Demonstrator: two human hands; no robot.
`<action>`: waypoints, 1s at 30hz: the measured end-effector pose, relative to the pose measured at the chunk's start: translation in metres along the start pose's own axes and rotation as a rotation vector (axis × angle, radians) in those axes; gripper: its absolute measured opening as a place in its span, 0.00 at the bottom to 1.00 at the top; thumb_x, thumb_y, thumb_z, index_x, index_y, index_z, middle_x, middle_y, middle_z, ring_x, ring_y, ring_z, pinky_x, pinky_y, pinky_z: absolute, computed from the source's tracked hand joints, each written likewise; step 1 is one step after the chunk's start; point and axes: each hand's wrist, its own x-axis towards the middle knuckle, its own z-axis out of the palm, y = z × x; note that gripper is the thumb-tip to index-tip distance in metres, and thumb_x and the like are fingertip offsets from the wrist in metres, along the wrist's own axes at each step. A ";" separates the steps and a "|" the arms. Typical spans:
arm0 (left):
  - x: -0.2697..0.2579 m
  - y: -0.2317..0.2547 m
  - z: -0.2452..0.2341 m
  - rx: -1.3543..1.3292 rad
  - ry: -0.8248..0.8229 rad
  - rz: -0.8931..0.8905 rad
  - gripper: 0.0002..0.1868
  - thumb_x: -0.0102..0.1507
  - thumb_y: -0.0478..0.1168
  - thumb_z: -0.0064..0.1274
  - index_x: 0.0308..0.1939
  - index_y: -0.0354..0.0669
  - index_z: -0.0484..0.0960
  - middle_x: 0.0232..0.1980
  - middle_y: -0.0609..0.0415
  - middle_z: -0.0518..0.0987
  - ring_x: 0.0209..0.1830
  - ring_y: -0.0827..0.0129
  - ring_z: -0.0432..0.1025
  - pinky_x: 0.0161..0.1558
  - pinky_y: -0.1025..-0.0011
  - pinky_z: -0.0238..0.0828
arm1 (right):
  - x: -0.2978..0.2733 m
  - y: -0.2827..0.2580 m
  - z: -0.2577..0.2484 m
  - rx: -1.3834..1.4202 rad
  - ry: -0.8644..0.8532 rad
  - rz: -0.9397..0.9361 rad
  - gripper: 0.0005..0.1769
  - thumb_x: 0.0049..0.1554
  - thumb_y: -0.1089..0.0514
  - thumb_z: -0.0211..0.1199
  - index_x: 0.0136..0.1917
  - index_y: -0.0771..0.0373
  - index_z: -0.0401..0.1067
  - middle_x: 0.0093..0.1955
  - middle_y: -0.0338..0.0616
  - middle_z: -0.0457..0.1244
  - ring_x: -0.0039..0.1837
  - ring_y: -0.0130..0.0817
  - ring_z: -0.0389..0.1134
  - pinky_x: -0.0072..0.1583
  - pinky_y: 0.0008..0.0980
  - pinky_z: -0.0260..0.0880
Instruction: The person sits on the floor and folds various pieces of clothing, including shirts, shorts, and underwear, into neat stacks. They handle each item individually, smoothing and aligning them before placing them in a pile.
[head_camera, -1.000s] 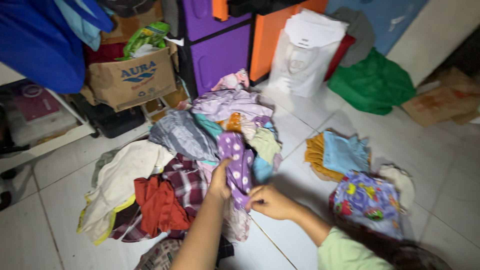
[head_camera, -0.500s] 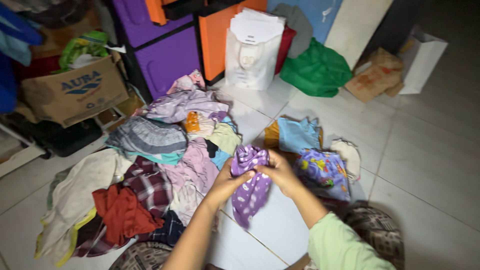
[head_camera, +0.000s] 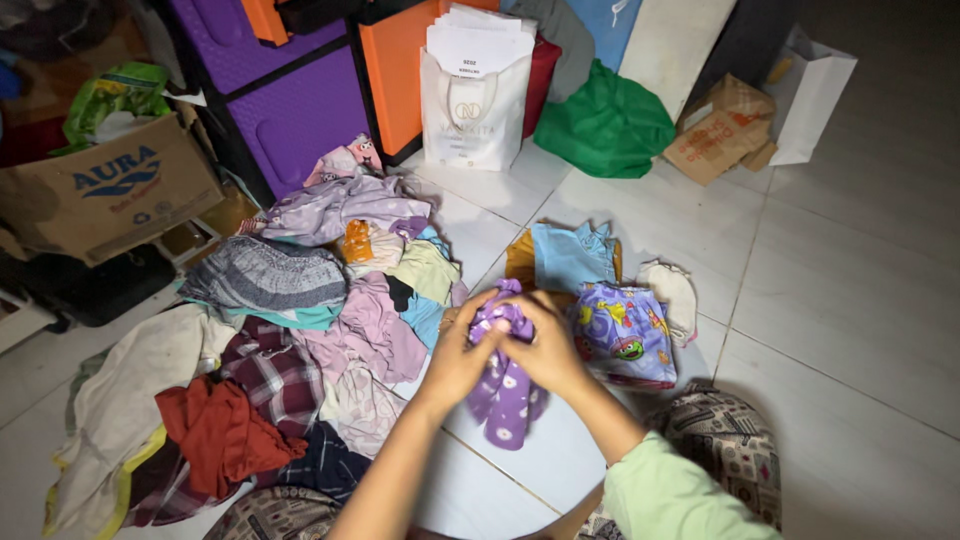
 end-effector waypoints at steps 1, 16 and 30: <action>-0.002 0.004 -0.004 0.000 -0.011 0.003 0.34 0.62 0.54 0.60 0.71 0.53 0.73 0.59 0.39 0.75 0.64 0.53 0.70 0.67 0.62 0.63 | 0.001 0.003 -0.003 -0.029 -0.022 -0.013 0.18 0.47 0.65 0.75 0.52 0.62 0.78 0.52 0.45 0.64 0.57 0.37 0.68 0.58 0.36 0.69; -0.012 -0.014 -0.039 -0.044 -0.073 0.279 0.07 0.58 0.31 0.60 0.36 0.39 0.76 0.47 0.52 0.79 0.47 0.68 0.72 0.50 0.70 0.69 | 0.055 -0.006 -0.073 0.553 -0.515 0.183 0.24 0.53 0.68 0.65 0.63 0.60 0.72 0.58 0.36 0.68 0.57 0.23 0.69 0.60 0.27 0.71; -0.009 0.035 -0.092 0.869 -0.328 0.175 0.17 0.59 0.57 0.59 0.39 0.50 0.90 0.40 0.45 0.84 0.57 0.48 0.71 0.58 0.51 0.53 | 0.078 -0.014 -0.119 -0.196 -0.869 -0.188 0.17 0.49 0.65 0.66 0.54 0.62 0.80 0.49 0.43 0.72 0.49 0.34 0.73 0.51 0.33 0.72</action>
